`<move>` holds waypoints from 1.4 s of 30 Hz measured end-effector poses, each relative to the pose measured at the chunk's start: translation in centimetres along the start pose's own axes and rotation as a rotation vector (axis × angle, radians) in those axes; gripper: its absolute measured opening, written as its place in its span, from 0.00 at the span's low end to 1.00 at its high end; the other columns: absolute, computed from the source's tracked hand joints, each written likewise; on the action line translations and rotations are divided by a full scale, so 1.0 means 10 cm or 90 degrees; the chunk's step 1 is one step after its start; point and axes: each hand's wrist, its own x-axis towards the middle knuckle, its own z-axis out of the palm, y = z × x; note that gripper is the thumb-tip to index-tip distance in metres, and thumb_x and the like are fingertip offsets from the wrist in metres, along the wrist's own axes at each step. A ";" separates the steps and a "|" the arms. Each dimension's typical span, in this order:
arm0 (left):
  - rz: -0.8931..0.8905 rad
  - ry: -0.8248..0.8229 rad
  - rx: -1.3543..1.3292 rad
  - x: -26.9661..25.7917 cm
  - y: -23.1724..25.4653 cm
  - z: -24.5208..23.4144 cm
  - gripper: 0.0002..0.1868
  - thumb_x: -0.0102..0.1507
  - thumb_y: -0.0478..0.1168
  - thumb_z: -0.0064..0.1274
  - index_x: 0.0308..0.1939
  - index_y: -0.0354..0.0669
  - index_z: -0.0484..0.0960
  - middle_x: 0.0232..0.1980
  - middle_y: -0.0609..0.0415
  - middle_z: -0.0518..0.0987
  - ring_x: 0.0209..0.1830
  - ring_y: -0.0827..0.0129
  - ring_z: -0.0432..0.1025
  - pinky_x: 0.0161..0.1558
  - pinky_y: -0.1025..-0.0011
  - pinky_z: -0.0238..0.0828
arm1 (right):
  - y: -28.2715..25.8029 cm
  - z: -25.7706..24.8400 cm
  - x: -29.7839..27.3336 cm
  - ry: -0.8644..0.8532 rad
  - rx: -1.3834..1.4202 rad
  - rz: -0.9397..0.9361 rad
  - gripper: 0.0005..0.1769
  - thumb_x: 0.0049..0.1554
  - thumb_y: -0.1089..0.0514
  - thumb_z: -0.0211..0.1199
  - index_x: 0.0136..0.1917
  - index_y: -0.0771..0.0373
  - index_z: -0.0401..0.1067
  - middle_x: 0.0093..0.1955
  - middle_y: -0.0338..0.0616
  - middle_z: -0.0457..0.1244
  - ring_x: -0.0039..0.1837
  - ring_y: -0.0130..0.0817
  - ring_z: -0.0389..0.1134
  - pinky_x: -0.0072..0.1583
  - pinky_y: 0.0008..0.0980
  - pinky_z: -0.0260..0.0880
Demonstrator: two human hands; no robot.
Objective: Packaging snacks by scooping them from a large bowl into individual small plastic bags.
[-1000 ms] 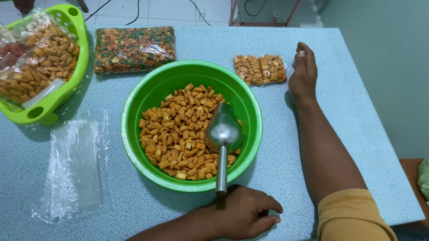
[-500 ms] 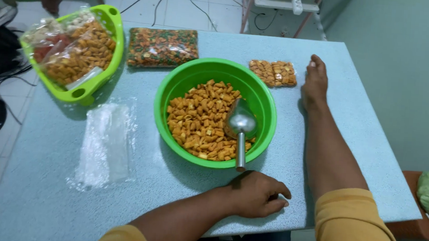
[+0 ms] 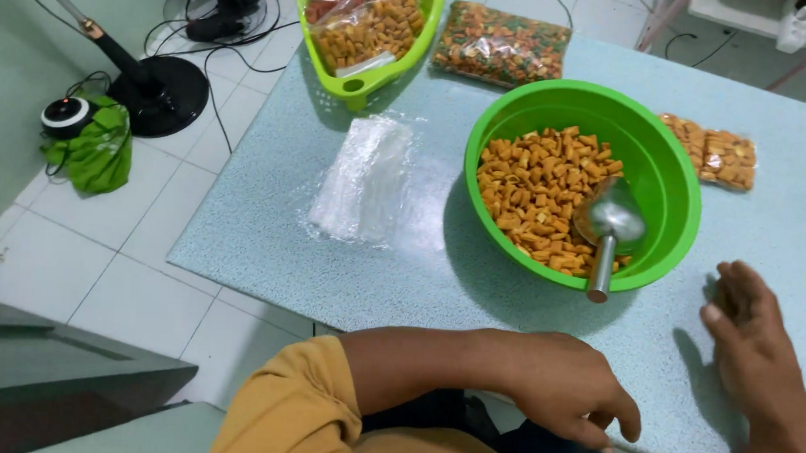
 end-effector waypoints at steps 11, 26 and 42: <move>-0.269 0.813 0.298 -1.73 -0.43 -0.03 0.10 0.67 0.40 0.58 0.50 0.40 0.84 0.47 0.49 0.86 0.46 0.58 0.80 0.47 0.61 0.79 | 0.49 0.20 -0.54 0.102 -0.410 -0.114 0.33 0.60 0.46 0.59 0.72 0.66 0.71 0.78 0.57 0.60 0.84 0.58 0.49 0.77 0.57 0.48; -0.556 0.844 0.331 -1.95 -0.64 0.25 0.22 0.69 0.47 0.51 0.65 0.42 0.77 0.67 0.44 0.76 0.71 0.51 0.65 0.77 0.48 0.48 | 0.41 0.24 -0.62 0.117 -0.417 -0.119 0.28 0.63 0.47 0.59 0.71 0.63 0.74 0.78 0.54 0.60 0.82 0.54 0.51 0.72 0.59 0.54; -0.432 0.847 0.354 -1.97 -0.75 0.38 0.07 0.67 0.32 0.55 0.48 0.42 0.84 0.49 0.53 0.85 0.63 0.50 0.74 0.77 0.38 0.43 | 0.38 0.21 -0.66 0.118 -0.386 -0.102 0.27 0.62 0.45 0.59 0.70 0.60 0.73 0.77 0.51 0.61 0.81 0.51 0.52 0.69 0.59 0.57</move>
